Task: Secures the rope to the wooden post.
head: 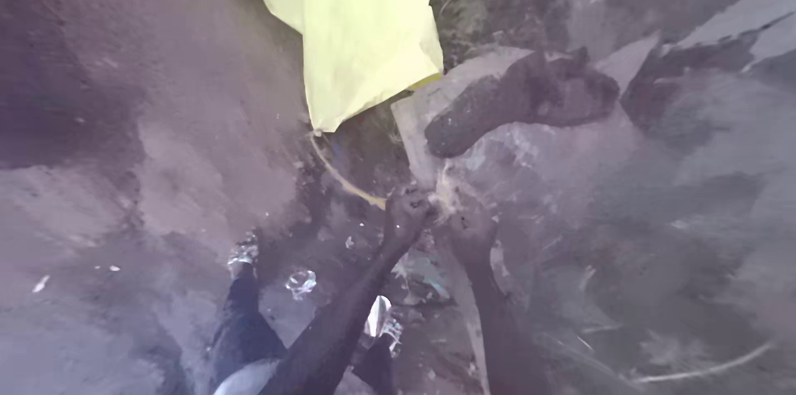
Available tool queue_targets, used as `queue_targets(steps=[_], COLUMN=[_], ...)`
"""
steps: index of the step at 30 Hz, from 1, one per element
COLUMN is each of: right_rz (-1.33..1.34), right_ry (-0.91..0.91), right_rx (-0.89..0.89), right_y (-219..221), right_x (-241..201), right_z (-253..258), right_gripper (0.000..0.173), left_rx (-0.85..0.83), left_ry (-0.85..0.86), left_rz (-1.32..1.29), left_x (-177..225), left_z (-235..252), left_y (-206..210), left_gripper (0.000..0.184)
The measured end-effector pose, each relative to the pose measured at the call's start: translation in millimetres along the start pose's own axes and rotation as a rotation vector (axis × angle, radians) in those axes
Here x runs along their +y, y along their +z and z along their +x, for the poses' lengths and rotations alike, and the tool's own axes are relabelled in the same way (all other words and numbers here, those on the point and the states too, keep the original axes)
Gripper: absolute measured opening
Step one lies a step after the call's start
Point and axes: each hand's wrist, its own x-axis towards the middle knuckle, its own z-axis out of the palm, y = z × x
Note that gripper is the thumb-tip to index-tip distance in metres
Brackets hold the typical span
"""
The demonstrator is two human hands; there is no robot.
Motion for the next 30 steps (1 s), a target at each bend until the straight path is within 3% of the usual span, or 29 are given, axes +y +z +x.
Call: queue_targets(steps=[3, 8, 12, 15, 18, 22, 26, 30], right_rz=[0.085, -0.390, -0.540, -0.568, -0.588, -0.291, -0.092, -0.182], right_ry=[0.185, -0.264, -0.176, -0.315, -0.192, -0.011, 0.077, 0.185], right_rx=[-0.208, -0.307, -0.515, -0.475, -0.616, -0.506, -0.452, -0.447], right_y=[-17, -12, -22, -22, -28, -33, -31, -33], right_x=[-21, -23, -45, -43, -65, -77, -67, -56], right_z=[28, 19, 4, 14, 29, 41, 46, 31], right_gripper=[0.023, 0.033, 0.044, 0.041, 0.041, 0.018, 0.017, 0.021], left_rx=[-0.018, -0.026, -0.041, -0.089, -0.028, -0.029, 0.046, -0.087], left_ry=[0.033, -0.041, -0.159, -0.184, -0.064, -0.172, -0.056, -0.123], left_rz=[-0.007, -0.076, 0.076, 0.168, 0.163, 0.146, 0.020, 0.021], left_x=[2, 0, 45, 62, 39, 63, 49, 62], left_z=[-3, -4, -8, -13, -9, -19, -17, -28], left_y=[-9, -10, -10, -7, -2, -6, -5, -15], left_gripper=[0.018, 0.027, 0.029, 0.031, 0.028, 0.024, 0.018, 0.033])
